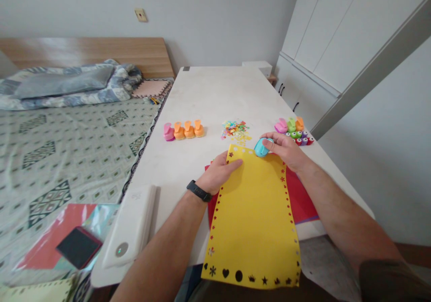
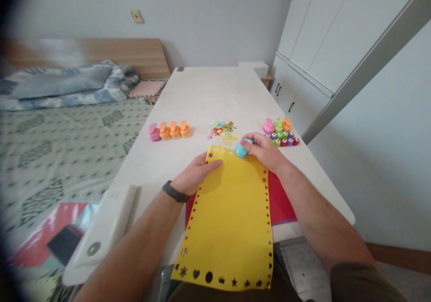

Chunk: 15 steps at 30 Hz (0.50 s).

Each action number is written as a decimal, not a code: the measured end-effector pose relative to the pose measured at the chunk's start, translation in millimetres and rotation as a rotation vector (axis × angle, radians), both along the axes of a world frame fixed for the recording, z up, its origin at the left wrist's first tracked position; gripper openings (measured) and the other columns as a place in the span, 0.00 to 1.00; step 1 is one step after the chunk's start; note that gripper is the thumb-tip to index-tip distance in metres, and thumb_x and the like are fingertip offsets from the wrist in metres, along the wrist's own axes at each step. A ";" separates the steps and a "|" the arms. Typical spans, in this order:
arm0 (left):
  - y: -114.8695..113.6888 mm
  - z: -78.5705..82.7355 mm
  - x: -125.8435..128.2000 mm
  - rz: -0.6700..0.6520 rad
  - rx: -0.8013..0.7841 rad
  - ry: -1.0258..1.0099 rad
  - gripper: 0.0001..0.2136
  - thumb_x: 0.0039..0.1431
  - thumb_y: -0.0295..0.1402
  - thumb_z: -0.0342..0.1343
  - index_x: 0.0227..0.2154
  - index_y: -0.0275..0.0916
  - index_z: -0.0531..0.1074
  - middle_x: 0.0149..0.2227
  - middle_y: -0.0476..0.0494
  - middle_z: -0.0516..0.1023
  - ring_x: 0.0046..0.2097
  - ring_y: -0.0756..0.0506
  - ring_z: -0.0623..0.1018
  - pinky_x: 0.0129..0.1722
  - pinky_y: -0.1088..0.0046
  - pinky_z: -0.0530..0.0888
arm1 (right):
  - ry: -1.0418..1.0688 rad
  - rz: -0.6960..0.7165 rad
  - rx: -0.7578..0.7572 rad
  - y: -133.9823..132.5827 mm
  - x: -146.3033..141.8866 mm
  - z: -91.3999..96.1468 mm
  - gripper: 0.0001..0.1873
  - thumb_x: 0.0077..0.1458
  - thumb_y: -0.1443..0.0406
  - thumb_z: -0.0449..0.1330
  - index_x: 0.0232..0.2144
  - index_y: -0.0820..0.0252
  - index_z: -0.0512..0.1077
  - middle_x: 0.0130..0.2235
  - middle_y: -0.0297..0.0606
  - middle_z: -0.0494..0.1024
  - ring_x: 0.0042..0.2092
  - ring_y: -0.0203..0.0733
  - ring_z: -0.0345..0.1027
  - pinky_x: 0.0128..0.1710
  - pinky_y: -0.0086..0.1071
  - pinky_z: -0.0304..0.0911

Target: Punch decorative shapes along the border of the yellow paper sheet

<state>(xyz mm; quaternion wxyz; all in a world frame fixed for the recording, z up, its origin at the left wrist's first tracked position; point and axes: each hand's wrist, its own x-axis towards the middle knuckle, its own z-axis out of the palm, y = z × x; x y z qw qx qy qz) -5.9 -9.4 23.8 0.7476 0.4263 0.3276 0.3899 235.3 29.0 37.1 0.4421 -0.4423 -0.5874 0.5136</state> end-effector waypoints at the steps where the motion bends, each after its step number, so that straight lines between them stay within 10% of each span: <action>1: 0.1 -0.1 -0.1 0.004 -0.007 0.000 0.25 0.56 0.38 0.67 0.56 0.36 0.72 0.55 0.32 0.79 0.49 0.35 0.82 0.47 0.58 0.78 | 0.027 -0.029 0.010 1.2 0.6 -0.2 0.19 0.56 0.51 0.68 0.43 0.57 0.77 0.37 0.38 0.82 0.36 0.41 0.75 0.41 0.36 0.70; 15: 0.6 0.3 -1.1 0.031 -0.027 0.016 0.24 0.54 0.39 0.68 0.53 0.37 0.74 0.53 0.33 0.80 0.49 0.35 0.83 0.47 0.58 0.79 | 0.101 -0.229 0.047 11.3 2.5 -8.2 0.19 0.54 0.50 0.69 0.41 0.55 0.79 0.35 0.36 0.81 0.35 0.40 0.74 0.38 0.34 0.69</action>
